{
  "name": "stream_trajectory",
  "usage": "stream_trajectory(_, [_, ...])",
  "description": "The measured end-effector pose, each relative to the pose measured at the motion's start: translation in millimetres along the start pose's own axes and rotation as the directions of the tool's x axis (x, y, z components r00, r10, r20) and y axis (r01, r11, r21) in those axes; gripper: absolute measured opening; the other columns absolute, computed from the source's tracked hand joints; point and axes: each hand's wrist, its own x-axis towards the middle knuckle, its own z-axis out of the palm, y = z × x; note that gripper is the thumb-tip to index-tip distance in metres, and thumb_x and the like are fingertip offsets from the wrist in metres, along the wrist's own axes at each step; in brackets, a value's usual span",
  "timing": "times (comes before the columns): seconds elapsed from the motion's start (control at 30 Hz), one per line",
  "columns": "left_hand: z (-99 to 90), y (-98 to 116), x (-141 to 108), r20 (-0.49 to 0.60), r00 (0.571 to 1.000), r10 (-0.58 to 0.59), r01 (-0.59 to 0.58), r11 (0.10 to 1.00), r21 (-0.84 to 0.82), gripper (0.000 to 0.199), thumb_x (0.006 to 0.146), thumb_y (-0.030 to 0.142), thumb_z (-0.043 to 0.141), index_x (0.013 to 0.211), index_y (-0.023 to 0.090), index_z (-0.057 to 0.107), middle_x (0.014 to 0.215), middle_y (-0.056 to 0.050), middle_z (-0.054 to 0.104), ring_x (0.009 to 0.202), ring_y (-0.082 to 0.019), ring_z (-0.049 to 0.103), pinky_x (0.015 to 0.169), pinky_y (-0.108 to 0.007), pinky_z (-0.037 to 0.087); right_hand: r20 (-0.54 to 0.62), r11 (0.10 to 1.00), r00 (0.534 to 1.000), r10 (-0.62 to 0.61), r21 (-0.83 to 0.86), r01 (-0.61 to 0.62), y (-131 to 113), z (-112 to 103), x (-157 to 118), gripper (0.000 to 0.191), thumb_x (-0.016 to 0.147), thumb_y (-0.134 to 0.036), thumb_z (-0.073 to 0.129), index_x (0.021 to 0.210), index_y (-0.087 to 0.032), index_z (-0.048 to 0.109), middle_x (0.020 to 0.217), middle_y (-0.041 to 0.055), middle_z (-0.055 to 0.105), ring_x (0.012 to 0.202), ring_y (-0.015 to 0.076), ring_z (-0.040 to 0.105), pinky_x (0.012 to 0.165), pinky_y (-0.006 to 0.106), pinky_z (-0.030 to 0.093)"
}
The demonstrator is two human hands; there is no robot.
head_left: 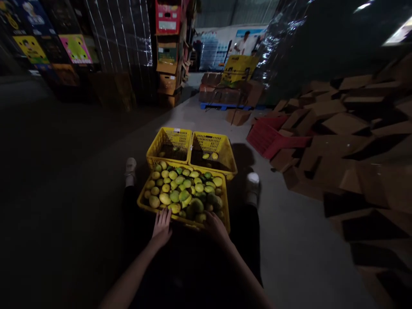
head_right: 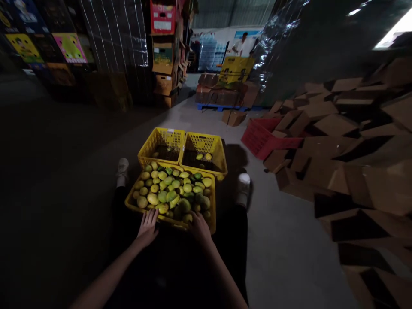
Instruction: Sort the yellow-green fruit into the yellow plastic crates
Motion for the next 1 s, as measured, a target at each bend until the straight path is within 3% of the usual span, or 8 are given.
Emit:
stream_trajectory(0.17, [-4.4, 1, 0, 0.021, 1.000, -0.016, 0.016, 1.000, 0.007, 0.083, 0.072, 0.018, 0.043, 0.151, 0.007, 0.019, 0.158, -0.013, 0.022, 0.147, -0.026, 0.013, 0.118, -0.047, 0.006, -0.010, 0.994, 1.000, -0.012, -0.112, 0.011, -15, 9, 30, 0.044, 0.083, -0.020, 0.054, 0.127, -0.018, 0.057, 0.117, 0.0142, 0.061, 0.111, 0.0267, 0.056, 0.092, 0.032, 0.042])
stream_trajectory(0.3, [-10.4, 1, 0, 0.059, 0.998, -0.016, 0.017, 1.000, -0.006, 0.085, 0.071, 0.017, 0.043, 0.151, 0.009, 0.017, 0.158, -0.013, 0.022, 0.147, -0.027, 0.013, 0.118, -0.048, 0.007, -0.066, 0.985, 0.998, 0.015, -0.171, -0.027, -30, 18, 48, 0.039, 0.080, -0.021, 0.058, 0.119, -0.016, 0.060, 0.117, 0.0176, 0.055, 0.109, 0.0301, 0.053, 0.090, 0.035, 0.040])
stream_trajectory(0.4, [-16.0, 2, -1, 0.076, 0.997, -0.018, 0.019, 1.000, -0.014, 0.086, 0.070, 0.017, 0.043, 0.151, 0.010, 0.016, 0.157, -0.012, 0.023, 0.147, -0.027, 0.013, 0.118, -0.049, 0.007, -0.092, 0.980, 0.995, 0.048, -0.187, -0.065, -33, 24, 52, 0.036, 0.077, -0.020, 0.060, 0.113, -0.016, 0.060, 0.115, 0.0177, 0.055, 0.105, 0.0307, 0.052, 0.087, 0.036, 0.039])
stream_trajectory(0.6, [-37.4, 10, -1, 0.154, 0.987, -0.051, 0.063, 0.995, -0.075, 0.086, 0.071, 0.021, 0.047, 0.150, 0.005, 0.017, 0.157, -0.016, 0.023, 0.146, -0.028, 0.013, 0.118, -0.046, 0.005, -0.145, 0.983, 0.985, 0.094, -0.142, -0.114, -29, 38, 47, 0.053, 0.071, -0.014, 0.060, 0.123, -0.012, 0.050, 0.104, 0.0181, 0.061, 0.102, 0.0318, 0.051, 0.080, 0.035, 0.039])
stream_trajectory(0.7, [-57.8, 15, 11, 0.178, 0.979, -0.097, 0.121, 0.984, -0.127, 0.076, 0.076, 0.026, 0.048, 0.146, 0.005, 0.029, 0.153, -0.018, 0.030, 0.142, -0.031, 0.025, 0.117, -0.044, 0.014, -0.197, 0.994, 0.978, 0.073, -0.070, -0.088, -28, 40, 45, 0.047, 0.068, -0.013, 0.058, 0.115, -0.014, 0.054, 0.101, 0.0160, 0.062, 0.101, 0.0309, 0.052, 0.082, 0.035, 0.039])
stream_trajectory(0.8, [-83.9, 22, 34, 0.117, 0.986, -0.115, 0.133, 0.978, -0.159, 0.061, 0.083, 0.029, 0.044, 0.140, 0.008, 0.039, 0.149, -0.018, 0.034, 0.135, -0.029, 0.036, 0.112, -0.040, 0.025, -0.262, 0.999, 0.964, 0.044, 0.035, -0.036, -24, 37, 40, 0.042, 0.067, -0.014, 0.057, 0.109, -0.015, 0.055, 0.100, 0.0147, 0.064, 0.102, 0.0308, 0.052, 0.086, 0.038, 0.040])
stream_trajectory(0.9, [-106.0, 35, 61, 0.065, 0.993, -0.098, 0.109, 0.975, -0.194, 0.054, 0.086, 0.033, 0.044, 0.136, 0.012, 0.043, 0.147, -0.015, 0.037, 0.134, -0.028, 0.037, 0.110, -0.037, 0.028, -0.329, 0.990, 0.943, 0.048, 0.144, 0.000, -16, 34, 26, 0.043, 0.069, -0.019, 0.058, 0.111, -0.016, 0.053, 0.105, 0.0133, 0.065, 0.104, 0.0287, 0.054, 0.087, 0.038, 0.044])
stream_trajectory(1.0, [-114.2, 53, 84, 0.067, 0.993, -0.093, 0.107, 0.963, -0.249, 0.054, 0.082, 0.034, 0.055, 0.130, 0.012, 0.046, 0.143, -0.018, 0.041, 0.133, -0.031, 0.038, 0.109, -0.040, 0.028, -0.383, 0.878, 0.902, 0.200, 0.479, 0.009, -6, 30, 1, 0.047, 0.068, -0.035, 0.067, 0.110, -0.017, 0.053, 0.098, 0.0097, 0.067, 0.091, 0.0267, 0.062, 0.079, 0.038, 0.050])
